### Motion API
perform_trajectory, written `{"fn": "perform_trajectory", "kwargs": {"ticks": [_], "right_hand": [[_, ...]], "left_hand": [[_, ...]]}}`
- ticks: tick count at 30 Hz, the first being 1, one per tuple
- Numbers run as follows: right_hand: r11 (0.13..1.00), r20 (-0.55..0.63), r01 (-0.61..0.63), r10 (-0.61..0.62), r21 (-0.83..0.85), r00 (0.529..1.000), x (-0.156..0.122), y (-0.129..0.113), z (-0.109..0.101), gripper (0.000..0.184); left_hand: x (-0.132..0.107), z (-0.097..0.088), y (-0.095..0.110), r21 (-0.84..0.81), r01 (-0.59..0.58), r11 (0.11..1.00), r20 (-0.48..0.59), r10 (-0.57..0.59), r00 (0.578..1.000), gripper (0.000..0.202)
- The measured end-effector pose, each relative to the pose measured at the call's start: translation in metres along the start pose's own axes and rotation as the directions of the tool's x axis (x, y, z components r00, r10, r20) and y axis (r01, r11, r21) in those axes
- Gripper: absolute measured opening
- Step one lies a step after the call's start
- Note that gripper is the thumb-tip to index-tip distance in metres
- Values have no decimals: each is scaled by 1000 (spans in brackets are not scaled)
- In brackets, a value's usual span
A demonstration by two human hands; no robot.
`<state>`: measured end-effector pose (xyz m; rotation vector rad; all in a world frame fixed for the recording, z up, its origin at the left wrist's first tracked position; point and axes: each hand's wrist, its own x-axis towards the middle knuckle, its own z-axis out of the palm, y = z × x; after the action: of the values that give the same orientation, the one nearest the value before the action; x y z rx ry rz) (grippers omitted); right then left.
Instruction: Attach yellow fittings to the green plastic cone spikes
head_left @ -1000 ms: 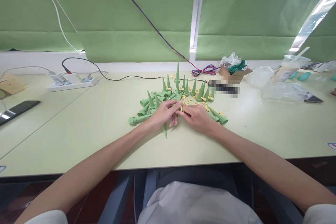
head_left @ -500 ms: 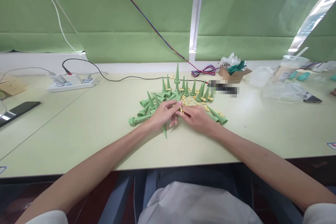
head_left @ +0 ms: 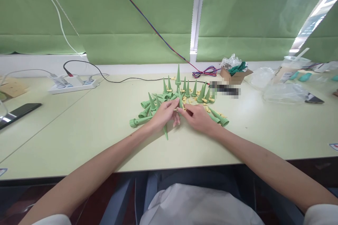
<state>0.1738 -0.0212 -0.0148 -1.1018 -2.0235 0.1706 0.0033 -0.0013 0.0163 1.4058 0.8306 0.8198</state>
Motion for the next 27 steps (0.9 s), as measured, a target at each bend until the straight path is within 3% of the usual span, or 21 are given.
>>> {"fn": "perform_trajectory", "kwargs": {"ticks": [5,12,18,27], "right_hand": [[988,-50,-108,114,108,992,4,4,1,50],[987,-10,-126,128,101,992,5,6,2,50],[985,-72,-150,156,86,985,8,5,-5,51],[982,-218,-190,184,-4,958,12,18,-11,40]], "left_hand": [[-2,1,4,77,-26,997,-15,27,1000,43],[-2,0,3,235,-64,970,-48,77,996,40],[-4,0,0,355,-51,934,-135,105,985,39],[-9,4,-3,674,-146,724,12,187,982,31]]}}
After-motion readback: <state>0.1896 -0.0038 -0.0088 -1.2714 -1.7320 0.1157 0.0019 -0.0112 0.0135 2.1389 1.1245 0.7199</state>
